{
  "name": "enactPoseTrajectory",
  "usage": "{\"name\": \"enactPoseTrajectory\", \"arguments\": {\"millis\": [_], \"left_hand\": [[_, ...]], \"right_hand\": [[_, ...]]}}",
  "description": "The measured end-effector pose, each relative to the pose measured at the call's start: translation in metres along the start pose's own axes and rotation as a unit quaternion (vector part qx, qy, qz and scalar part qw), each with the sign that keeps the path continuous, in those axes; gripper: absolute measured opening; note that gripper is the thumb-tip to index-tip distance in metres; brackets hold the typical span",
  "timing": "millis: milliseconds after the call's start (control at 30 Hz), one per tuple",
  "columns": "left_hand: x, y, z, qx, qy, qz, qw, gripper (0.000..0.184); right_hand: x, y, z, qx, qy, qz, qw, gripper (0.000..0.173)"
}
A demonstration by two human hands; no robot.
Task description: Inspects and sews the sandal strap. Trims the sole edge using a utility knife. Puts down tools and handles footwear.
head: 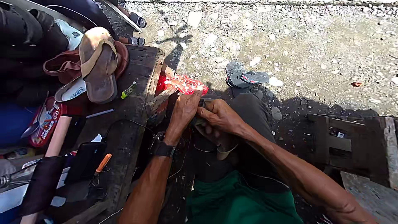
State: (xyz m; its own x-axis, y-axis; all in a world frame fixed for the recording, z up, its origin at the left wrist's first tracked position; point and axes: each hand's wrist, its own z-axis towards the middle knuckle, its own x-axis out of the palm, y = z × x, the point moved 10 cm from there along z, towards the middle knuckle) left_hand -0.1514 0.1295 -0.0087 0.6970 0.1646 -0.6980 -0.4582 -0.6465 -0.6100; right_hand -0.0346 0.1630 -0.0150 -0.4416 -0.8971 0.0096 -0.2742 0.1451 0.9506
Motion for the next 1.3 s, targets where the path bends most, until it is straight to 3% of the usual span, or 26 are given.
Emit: {"name": "enactPoseTrajectory", "arguments": {"millis": [100, 267, 500, 1133, 1200, 1300], "left_hand": [[0.001, 0.006, 0.006, 0.022, -0.025, 0.007, 0.999, 0.064], [0.001, 0.007, 0.012, 0.076, -0.094, 0.047, 0.992, 0.058], [0.010, 0.004, 0.015, 0.093, -0.096, 0.031, 0.991, 0.059], [0.027, 0.002, 0.006, 0.146, -0.101, -0.038, 0.983, 0.058], [0.026, 0.003, 0.006, 0.145, -0.098, -0.046, 0.983, 0.058], [0.020, 0.000, 0.001, 0.136, -0.102, -0.049, 0.984, 0.060]], "right_hand": [[0.000, -0.006, 0.002, -0.017, -0.022, -0.010, 1.000, 0.045], [-0.003, -0.004, -0.003, -0.149, -0.097, -0.081, 0.981, 0.052], [-0.011, 0.003, -0.028, -0.266, -0.216, -0.136, 0.929, 0.055], [-0.007, -0.008, -0.069, -0.268, -0.283, -0.173, 0.905, 0.046], [-0.007, -0.010, -0.067, -0.256, -0.277, -0.165, 0.911, 0.046], [-0.010, -0.020, -0.058, -0.184, -0.222, -0.090, 0.953, 0.051]]}}
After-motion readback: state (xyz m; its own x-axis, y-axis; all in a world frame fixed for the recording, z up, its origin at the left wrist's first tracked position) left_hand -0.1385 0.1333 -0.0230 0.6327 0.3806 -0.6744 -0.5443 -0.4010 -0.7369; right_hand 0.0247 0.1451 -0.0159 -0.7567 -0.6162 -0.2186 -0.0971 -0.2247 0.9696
